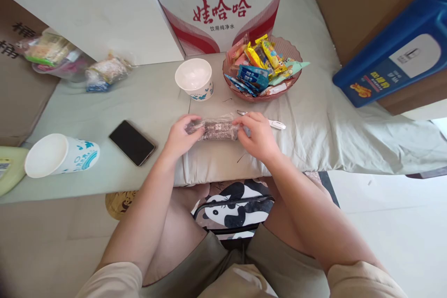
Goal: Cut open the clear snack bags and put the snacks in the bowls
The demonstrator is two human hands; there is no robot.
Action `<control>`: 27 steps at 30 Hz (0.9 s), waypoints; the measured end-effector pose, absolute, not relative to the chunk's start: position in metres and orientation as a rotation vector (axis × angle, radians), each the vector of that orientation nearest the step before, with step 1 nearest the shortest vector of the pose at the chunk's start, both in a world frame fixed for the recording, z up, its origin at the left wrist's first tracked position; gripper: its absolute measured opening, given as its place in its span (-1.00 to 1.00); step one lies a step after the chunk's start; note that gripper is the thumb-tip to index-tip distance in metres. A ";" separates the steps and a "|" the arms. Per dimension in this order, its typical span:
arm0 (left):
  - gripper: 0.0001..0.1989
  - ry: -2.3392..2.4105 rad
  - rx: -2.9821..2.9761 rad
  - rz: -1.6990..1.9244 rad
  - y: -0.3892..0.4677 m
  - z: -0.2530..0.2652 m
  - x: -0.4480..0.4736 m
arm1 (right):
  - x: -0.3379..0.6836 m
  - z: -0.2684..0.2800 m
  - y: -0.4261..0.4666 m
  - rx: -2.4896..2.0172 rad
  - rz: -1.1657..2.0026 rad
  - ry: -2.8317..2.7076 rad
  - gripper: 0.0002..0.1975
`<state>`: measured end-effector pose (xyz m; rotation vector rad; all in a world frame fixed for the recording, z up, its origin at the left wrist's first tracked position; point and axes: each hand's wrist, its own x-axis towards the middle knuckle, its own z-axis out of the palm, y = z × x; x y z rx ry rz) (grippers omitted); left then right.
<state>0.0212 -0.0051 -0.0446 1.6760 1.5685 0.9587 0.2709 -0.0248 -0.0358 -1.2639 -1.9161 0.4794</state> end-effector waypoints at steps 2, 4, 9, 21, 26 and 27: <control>-0.91 1.591 1.757 0.921 -0.005 -0.045 0.020 | 0.276 -0.036 -0.022 -1.351 0.443 -1.816 -0.82; -0.93 1.583 1.772 0.986 -0.005 -0.043 0.019 | 0.283 -0.036 -0.020 -1.453 0.398 -1.676 -0.84; -0.88 1.491 1.760 1.204 -0.007 -0.036 0.018 | 0.292 -0.034 -0.020 -1.440 0.416 -1.486 -0.80; -0.94 1.561 1.701 0.935 -0.007 -0.042 0.015 | 0.279 -0.042 -0.021 -1.504 0.611 -1.866 -0.48; -0.94 1.417 1.655 1.045 -0.011 -0.035 0.022 | 0.276 -0.041 -0.022 -1.473 0.409 -1.905 -0.61; -0.94 1.390 1.642 1.055 -0.012 -0.034 0.023 | 0.274 -0.041 -0.021 -1.430 0.367 -1.914 -0.63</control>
